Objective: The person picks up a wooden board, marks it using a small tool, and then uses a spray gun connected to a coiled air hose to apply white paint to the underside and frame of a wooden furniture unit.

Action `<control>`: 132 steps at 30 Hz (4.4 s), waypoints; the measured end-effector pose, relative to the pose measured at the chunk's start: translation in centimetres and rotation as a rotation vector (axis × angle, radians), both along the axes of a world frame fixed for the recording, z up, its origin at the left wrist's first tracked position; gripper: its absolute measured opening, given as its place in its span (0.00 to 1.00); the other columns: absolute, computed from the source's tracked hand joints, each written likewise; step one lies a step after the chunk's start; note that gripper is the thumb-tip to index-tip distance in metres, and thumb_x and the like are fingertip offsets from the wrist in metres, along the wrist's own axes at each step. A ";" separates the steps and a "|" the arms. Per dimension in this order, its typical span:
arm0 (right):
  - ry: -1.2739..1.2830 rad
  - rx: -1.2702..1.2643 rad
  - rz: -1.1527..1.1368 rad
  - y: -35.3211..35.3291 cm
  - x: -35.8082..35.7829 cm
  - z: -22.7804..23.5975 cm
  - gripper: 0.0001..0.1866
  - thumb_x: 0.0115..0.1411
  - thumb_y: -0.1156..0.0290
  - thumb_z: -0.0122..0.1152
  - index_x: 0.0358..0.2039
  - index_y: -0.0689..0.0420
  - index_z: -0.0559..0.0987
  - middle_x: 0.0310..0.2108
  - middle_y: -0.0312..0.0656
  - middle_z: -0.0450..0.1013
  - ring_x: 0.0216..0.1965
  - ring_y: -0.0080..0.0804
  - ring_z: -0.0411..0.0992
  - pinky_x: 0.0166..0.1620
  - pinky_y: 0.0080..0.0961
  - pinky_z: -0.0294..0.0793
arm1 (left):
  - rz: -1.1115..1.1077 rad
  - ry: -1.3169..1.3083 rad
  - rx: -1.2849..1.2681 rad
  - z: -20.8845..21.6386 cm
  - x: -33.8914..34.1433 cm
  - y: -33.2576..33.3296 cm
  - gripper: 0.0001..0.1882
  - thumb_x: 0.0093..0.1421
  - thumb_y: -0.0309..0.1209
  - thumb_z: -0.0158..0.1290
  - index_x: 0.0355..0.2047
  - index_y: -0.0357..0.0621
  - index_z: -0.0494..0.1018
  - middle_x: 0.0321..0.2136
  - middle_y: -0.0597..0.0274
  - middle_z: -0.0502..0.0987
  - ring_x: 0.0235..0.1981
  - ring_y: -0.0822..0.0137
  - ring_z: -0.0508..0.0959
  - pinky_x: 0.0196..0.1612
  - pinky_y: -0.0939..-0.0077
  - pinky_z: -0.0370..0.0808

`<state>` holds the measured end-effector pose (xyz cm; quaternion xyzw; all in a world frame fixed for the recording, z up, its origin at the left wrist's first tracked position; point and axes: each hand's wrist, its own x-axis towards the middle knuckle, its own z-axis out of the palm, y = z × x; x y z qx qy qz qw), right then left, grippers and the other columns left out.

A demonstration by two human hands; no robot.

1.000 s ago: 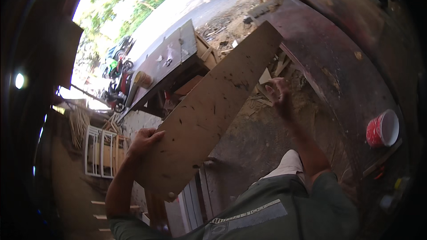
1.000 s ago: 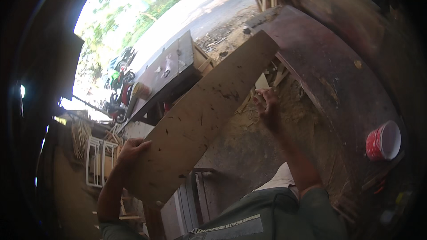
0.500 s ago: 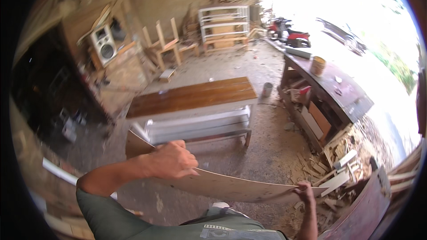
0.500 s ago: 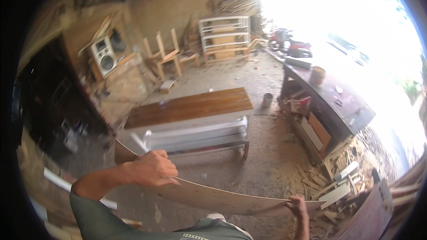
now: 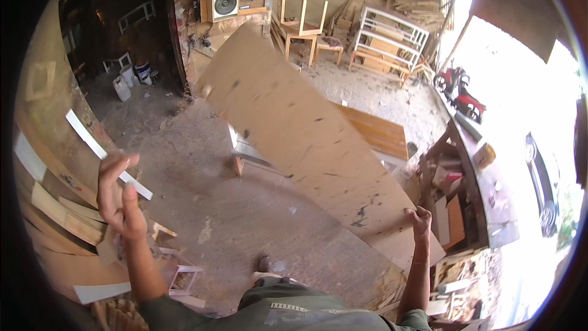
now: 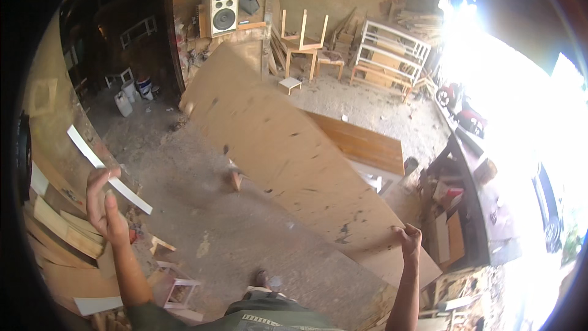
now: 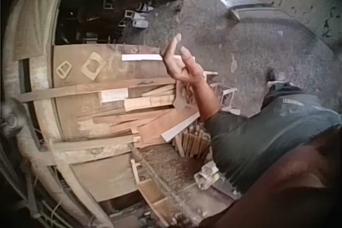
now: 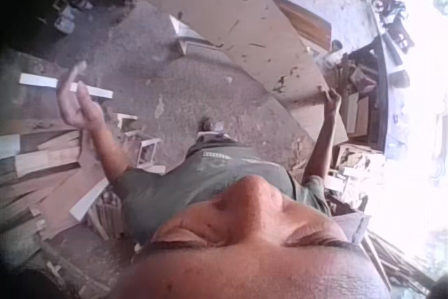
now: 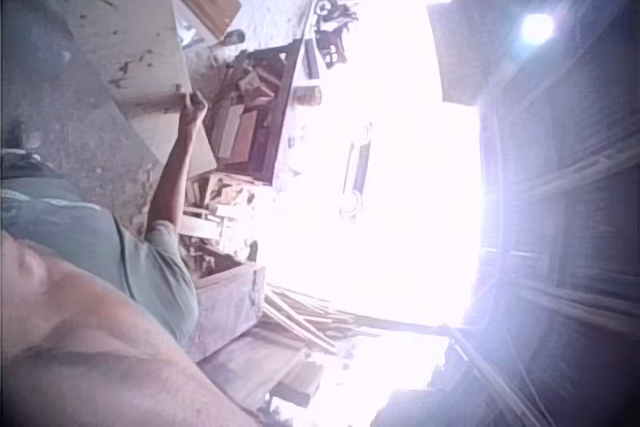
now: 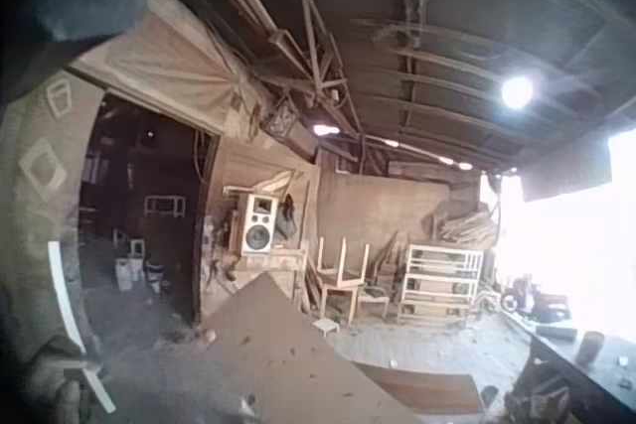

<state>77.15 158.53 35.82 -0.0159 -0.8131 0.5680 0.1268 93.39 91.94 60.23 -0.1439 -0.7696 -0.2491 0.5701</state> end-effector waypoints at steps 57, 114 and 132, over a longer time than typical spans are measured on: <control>0.468 -1.084 0.904 -15.6 -21.3 1.7 0.28 0.68 0.42 0.43 0.23 0.53 0.65 0.20 0.31 0.56 0.31 0.24 0.56 0.39 0.22 0.55 | -1.239 -0.544 -0.072 -5.6 -21.2 34.8 0.17 0.69 0.35 0.43 0.37 0.38 0.79 0.37 0.53 0.80 0.41 0.52 0.78 0.55 0.57 0.64; 0.301 -1.297 0.788 -20.3 -15.8 6.8 0.21 0.70 0.53 0.41 0.22 0.50 0.65 0.18 0.29 0.58 0.26 0.22 0.57 0.41 0.21 0.57 | -1.103 -0.032 -0.290 -1.7 -22.9 42.5 0.06 0.64 0.33 0.53 0.33 0.47 0.70 0.28 0.62 0.70 0.33 0.59 0.72 0.43 0.62 0.64; 0.323 -1.292 0.920 -18.4 -17.6 4.7 0.27 0.64 0.42 0.52 0.19 0.50 0.65 0.17 0.30 0.56 0.25 0.24 0.57 0.35 0.21 0.56 | -1.208 -0.095 -0.282 0.4 -22.2 44.6 0.06 0.65 0.33 0.54 0.33 0.46 0.70 0.30 0.60 0.73 0.34 0.57 0.74 0.43 0.63 0.65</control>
